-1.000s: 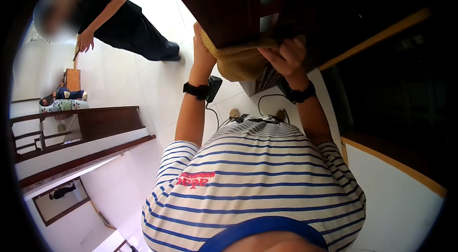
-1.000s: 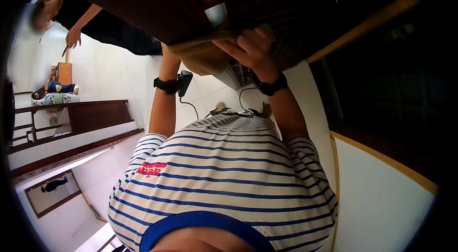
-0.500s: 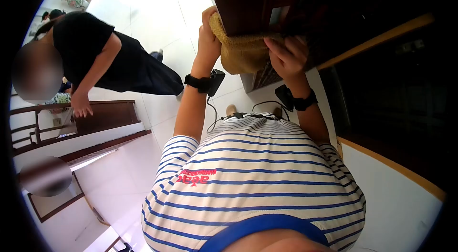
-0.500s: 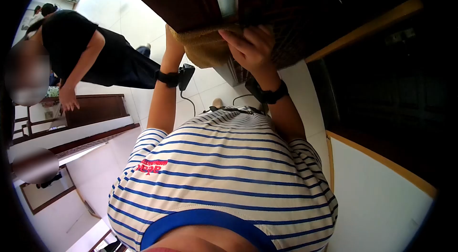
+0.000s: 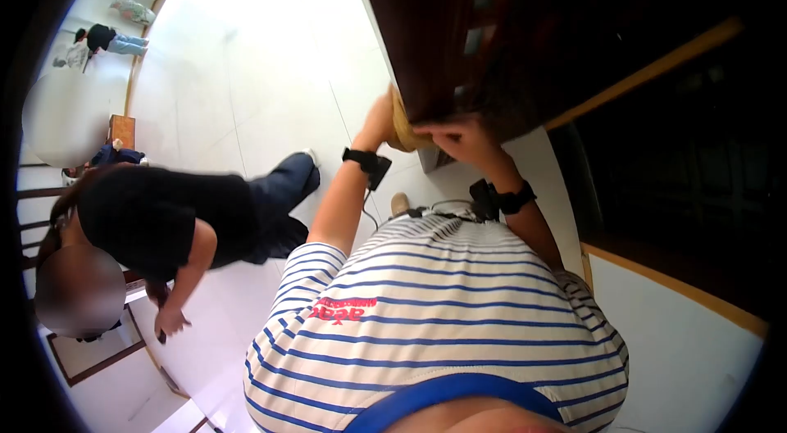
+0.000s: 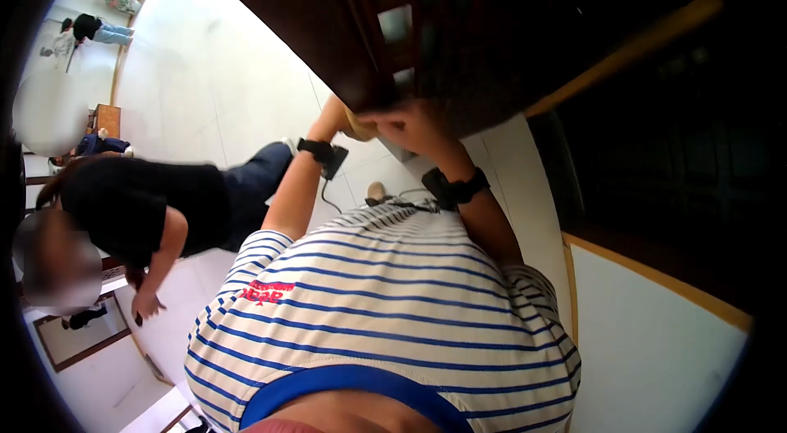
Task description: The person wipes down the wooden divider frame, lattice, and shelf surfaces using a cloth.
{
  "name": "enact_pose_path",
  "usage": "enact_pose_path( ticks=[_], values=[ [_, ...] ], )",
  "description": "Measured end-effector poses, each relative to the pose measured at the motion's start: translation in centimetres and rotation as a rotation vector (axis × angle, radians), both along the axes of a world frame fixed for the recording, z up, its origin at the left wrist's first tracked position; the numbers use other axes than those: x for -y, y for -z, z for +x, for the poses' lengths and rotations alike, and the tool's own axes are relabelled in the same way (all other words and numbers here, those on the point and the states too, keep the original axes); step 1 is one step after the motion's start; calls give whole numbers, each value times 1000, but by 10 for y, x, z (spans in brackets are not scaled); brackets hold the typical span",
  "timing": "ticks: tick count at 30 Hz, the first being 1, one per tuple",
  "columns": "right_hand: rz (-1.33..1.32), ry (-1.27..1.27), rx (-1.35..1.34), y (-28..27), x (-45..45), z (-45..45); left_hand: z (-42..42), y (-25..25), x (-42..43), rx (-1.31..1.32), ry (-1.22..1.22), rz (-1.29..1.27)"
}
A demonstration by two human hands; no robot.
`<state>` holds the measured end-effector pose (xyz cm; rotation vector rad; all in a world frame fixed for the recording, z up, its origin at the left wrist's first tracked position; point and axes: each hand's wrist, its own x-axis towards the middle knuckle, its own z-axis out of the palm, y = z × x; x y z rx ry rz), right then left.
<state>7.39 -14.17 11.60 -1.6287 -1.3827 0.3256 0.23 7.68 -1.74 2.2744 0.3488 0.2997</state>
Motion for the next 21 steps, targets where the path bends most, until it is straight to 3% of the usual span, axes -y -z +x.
enact_pose_path(
  ticks=[3,6,7,8,9,10,13,14,15,16,18,19,20,21],
  values=[
    [-168,-12,-38,31,2,1,-16,23,12,-319,17,-30],
    [-413,8,-76,51,4,2,-41,57,27,-388,-29,-123],
    [-368,27,102,53,8,4,-43,56,32,-602,72,-161],
    [-446,62,214,57,10,4,-54,21,43,-649,107,-149],
    [-521,103,327,65,14,6,-67,60,43,-619,156,-97],
    [-515,92,336,71,22,17,-71,45,46,-604,144,-322],
    [-649,140,344,97,53,63,-61,5,50,-588,119,-357],
    [-670,169,483,102,75,65,-65,-10,53,-487,116,-376],
    [-691,200,620,91,81,76,-57,-32,47,-388,113,-396],
    [-577,246,407,47,80,71,-51,-60,43,-394,85,-389],
    [-466,279,192,-35,78,58,-50,-118,35,-315,107,-137],
    [-353,273,261,-58,76,56,-51,-134,30,-133,118,79],
    [-294,270,292,-60,75,52,-52,-145,29,49,131,295],
    [-236,268,325,-62,74,49,-60,-153,33,46,129,298]
  ],
)
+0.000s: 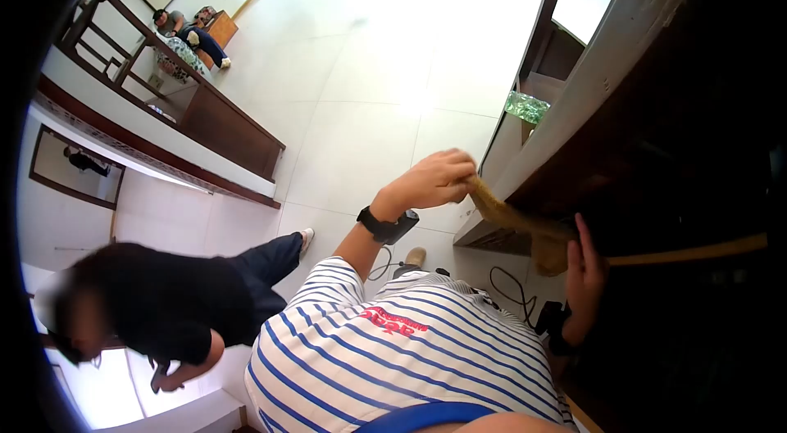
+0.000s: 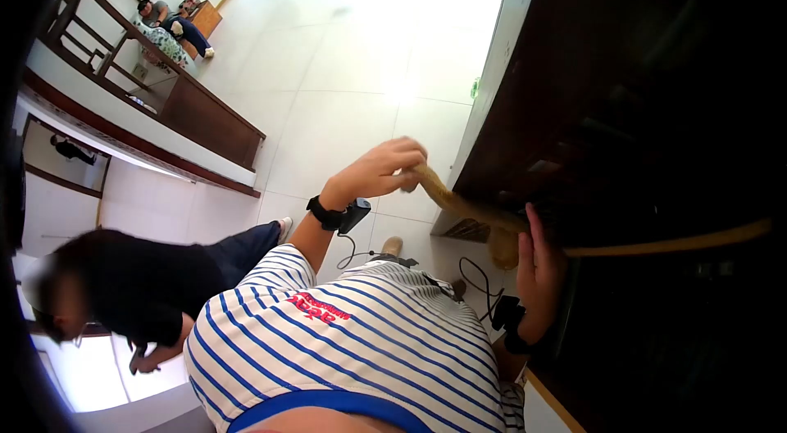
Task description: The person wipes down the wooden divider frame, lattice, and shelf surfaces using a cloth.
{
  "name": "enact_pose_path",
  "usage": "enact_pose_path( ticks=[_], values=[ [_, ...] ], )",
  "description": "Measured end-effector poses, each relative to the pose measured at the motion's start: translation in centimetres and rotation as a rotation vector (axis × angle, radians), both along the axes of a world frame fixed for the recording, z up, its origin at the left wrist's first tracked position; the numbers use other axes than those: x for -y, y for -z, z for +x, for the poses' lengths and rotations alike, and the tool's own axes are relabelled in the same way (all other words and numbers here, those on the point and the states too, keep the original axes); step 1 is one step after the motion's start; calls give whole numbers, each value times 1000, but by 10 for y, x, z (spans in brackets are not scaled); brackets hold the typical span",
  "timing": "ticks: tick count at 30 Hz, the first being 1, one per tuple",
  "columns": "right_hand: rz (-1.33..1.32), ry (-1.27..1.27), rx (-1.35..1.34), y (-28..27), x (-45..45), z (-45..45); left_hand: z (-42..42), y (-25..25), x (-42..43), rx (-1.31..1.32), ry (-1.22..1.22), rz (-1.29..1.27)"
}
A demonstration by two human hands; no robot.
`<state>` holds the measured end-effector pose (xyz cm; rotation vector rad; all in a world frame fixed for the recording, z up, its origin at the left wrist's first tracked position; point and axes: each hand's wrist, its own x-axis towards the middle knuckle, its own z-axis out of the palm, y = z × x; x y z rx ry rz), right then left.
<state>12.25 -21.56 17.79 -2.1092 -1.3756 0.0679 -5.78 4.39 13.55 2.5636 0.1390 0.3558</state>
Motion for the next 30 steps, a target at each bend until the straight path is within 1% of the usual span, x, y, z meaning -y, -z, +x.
enact_pose_path(
  ticks=[2,3,5,6,7,8,9,10,11,12,13,14,15,16,20,23,25,26,28,29,30],
  values=[
    [246,-31,-280,-14,-1,0,0,-43,12,179,-93,-480],
    [246,-33,-278,-17,-2,-1,1,-52,15,183,-93,-480],
    [673,-31,-340,-12,-4,6,19,-58,25,714,47,-901],
    [669,-22,-434,-21,-11,-7,26,-69,33,731,104,-1072],
    [667,-9,-527,-30,-19,-20,30,-69,42,774,105,-1194],
    [720,-91,-517,-41,-37,-28,41,-63,47,721,52,-1234],
    [774,-174,-505,-46,-49,-30,49,-57,51,669,0,-1271],
    [776,-179,-500,-42,-54,-28,58,-46,51,694,-2,-797],
    [681,-77,-277,-31,-61,-25,67,-35,52,766,-67,-340],
    [583,25,-55,-21,-68,-22,73,-29,54,786,-22,-757],
    [587,19,-52,-11,-77,-19,76,-26,58,783,29,-1173],
    [638,57,101,1,-85,-18,78,-24,58,789,26,-1168],
    [686,93,253,11,-93,-17,78,-23,57,751,4,-1234],
    [719,77,290,18,-97,-15,78,-23,56,714,-19,-1300],
    [773,101,297,29,-104,-13,84,-13,51,730,-27,-1307],
    [796,87,311,29,-104,-16,82,-10,51,765,1,-1240],
    [825,69,299,30,-105,-17,81,-2,49,696,27,-1285],
    [828,56,295,31,-105,-16,82,1,50,706,17,-1280],
    [850,88,366,33,-108,-13,79,-2,51,670,-89,-1174],
    [854,65,349,35,-107,-12,78,-1,50,683,-115,-1165],
    [838,75,350,38,-105,-11,78,2,51,665,-93,-1173]
  ],
)
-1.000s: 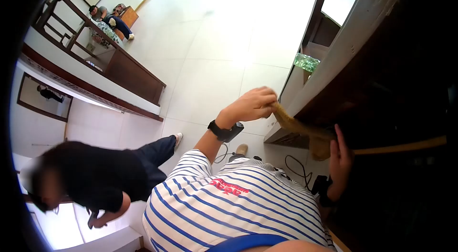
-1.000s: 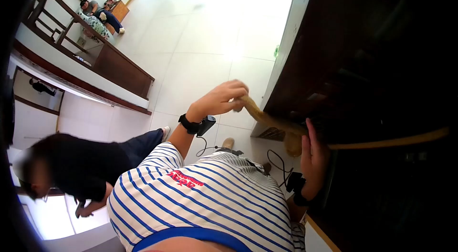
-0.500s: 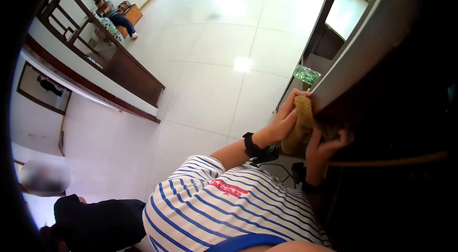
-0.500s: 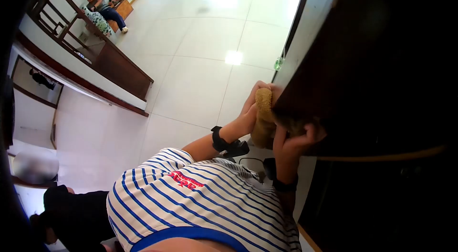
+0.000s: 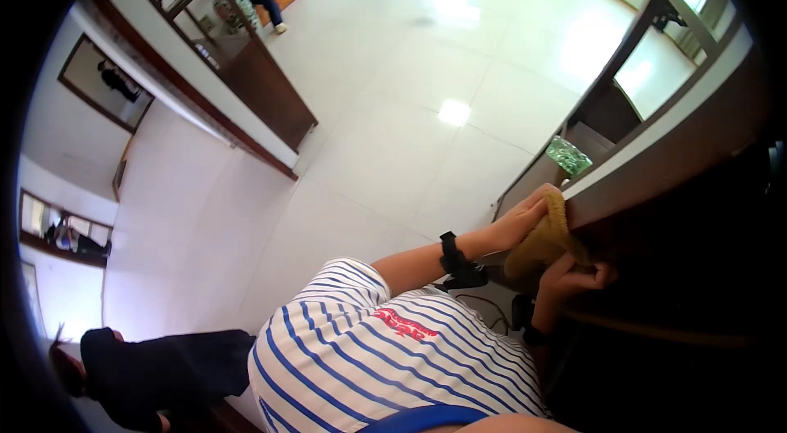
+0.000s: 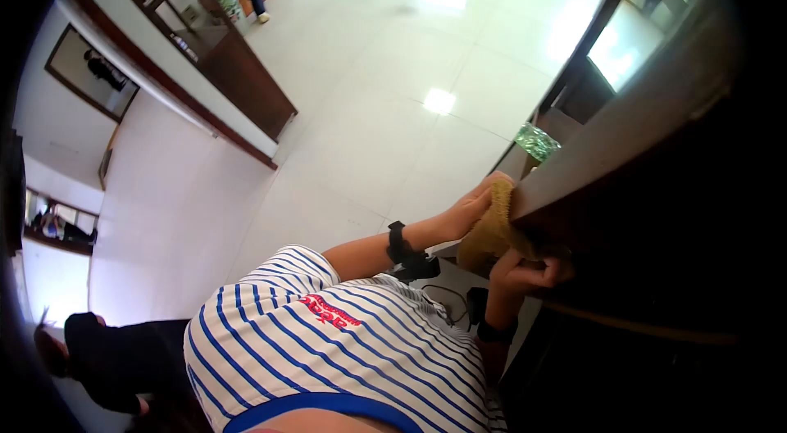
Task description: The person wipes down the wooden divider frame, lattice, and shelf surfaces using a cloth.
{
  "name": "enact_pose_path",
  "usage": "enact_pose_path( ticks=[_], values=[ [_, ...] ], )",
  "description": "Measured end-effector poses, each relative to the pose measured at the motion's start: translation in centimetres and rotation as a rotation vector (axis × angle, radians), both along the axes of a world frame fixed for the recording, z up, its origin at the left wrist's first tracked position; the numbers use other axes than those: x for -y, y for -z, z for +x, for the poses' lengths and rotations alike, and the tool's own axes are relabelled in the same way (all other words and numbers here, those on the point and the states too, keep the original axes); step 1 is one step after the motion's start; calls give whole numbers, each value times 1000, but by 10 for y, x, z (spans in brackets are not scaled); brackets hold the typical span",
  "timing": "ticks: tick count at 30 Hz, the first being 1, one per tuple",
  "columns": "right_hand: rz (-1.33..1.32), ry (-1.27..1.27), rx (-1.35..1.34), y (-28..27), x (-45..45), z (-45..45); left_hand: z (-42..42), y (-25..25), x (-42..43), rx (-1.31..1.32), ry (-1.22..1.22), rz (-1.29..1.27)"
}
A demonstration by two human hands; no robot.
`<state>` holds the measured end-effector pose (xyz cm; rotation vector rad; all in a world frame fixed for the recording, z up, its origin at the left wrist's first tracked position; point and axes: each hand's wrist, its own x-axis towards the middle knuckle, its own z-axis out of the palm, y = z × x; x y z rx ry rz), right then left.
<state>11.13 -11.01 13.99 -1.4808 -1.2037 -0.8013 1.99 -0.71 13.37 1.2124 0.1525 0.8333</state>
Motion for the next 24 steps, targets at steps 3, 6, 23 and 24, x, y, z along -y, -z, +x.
enact_pose_path(
  ticks=[3,6,23,24],
  values=[
    [-35,6,-14,5,2,-3,-8,8,2,-54,31,-41],
    [-90,25,8,12,8,-4,-18,21,8,-160,64,0],
    [-558,-679,-298,-16,54,-35,-90,137,20,-309,185,-66],
    [-664,-861,-479,-15,56,-34,-99,118,21,-225,72,32]
  ],
)
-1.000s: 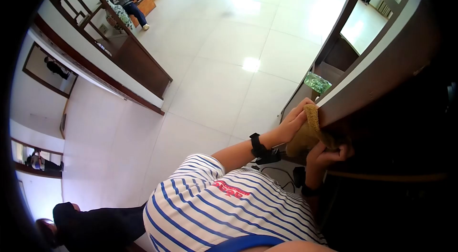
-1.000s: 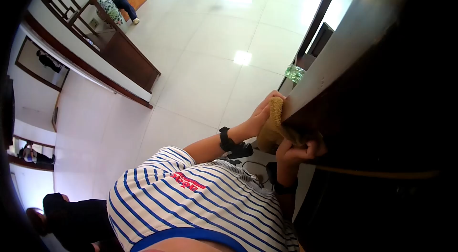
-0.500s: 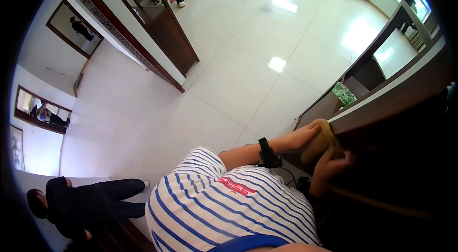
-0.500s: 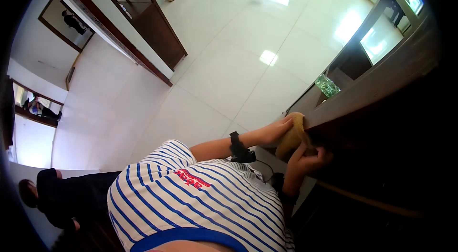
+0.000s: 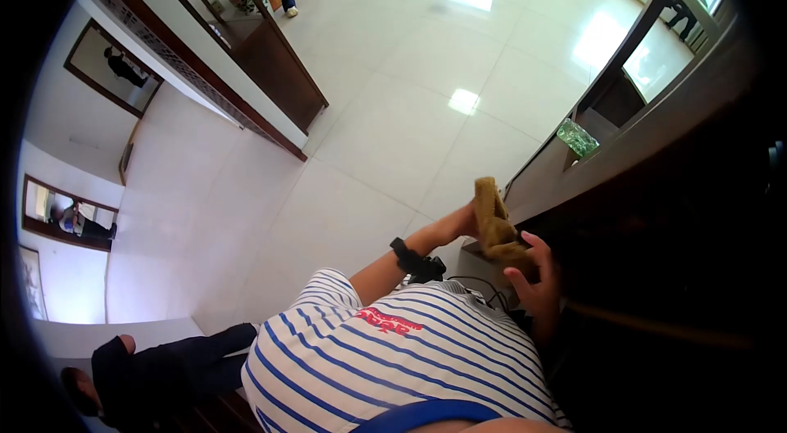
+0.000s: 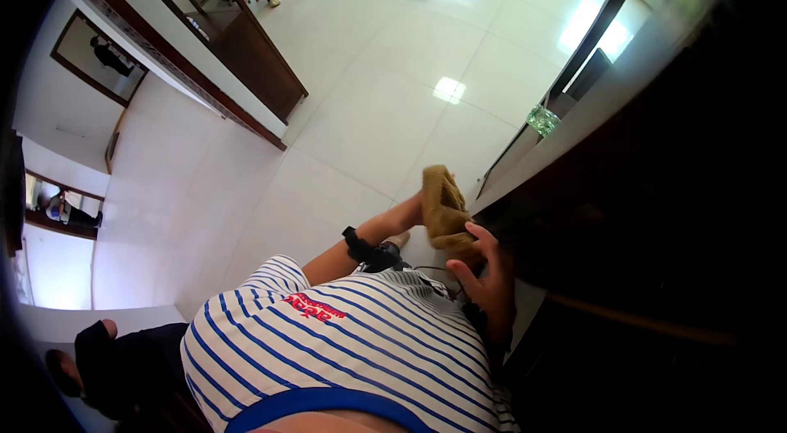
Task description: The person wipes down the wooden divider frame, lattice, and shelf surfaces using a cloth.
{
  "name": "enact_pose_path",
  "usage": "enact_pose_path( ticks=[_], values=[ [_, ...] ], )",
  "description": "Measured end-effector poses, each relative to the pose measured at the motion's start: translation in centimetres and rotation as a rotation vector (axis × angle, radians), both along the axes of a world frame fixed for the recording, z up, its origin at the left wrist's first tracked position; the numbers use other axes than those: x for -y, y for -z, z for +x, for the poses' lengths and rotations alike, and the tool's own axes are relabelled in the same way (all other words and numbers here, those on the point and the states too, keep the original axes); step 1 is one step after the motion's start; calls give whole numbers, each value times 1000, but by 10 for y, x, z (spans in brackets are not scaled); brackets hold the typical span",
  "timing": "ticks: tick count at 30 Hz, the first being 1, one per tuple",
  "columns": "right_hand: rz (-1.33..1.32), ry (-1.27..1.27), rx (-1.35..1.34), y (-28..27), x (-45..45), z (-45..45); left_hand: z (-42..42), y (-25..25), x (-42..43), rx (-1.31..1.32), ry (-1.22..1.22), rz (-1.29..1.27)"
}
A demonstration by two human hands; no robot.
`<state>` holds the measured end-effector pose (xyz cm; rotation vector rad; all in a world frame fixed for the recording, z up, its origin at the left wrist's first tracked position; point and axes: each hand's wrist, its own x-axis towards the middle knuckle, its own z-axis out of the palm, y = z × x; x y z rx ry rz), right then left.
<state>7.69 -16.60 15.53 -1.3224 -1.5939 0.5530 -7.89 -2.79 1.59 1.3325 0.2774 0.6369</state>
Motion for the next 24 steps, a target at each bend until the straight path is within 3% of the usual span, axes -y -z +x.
enact_pose_path(
  ticks=[2,3,5,9,16,19,22,24],
  values=[
    [-299,-244,-450,19,0,4,-18,-79,2,-22,83,-156],
    [-296,-237,-456,29,-3,1,-19,-95,6,-28,90,-157],
    [-471,-31,-743,42,-15,-4,-20,-114,14,94,-34,-404],
    [-425,-28,-645,57,-25,-2,-17,-118,20,38,-48,-188],
    [-332,-49,-312,45,-9,1,-19,-137,17,175,5,-106],
    [-488,27,-139,35,-2,6,-16,-142,15,76,24,5],
    [-445,180,-195,24,8,10,-20,-141,13,90,29,3],
    [-245,275,66,25,13,23,-20,-137,12,98,16,5]
  ],
)
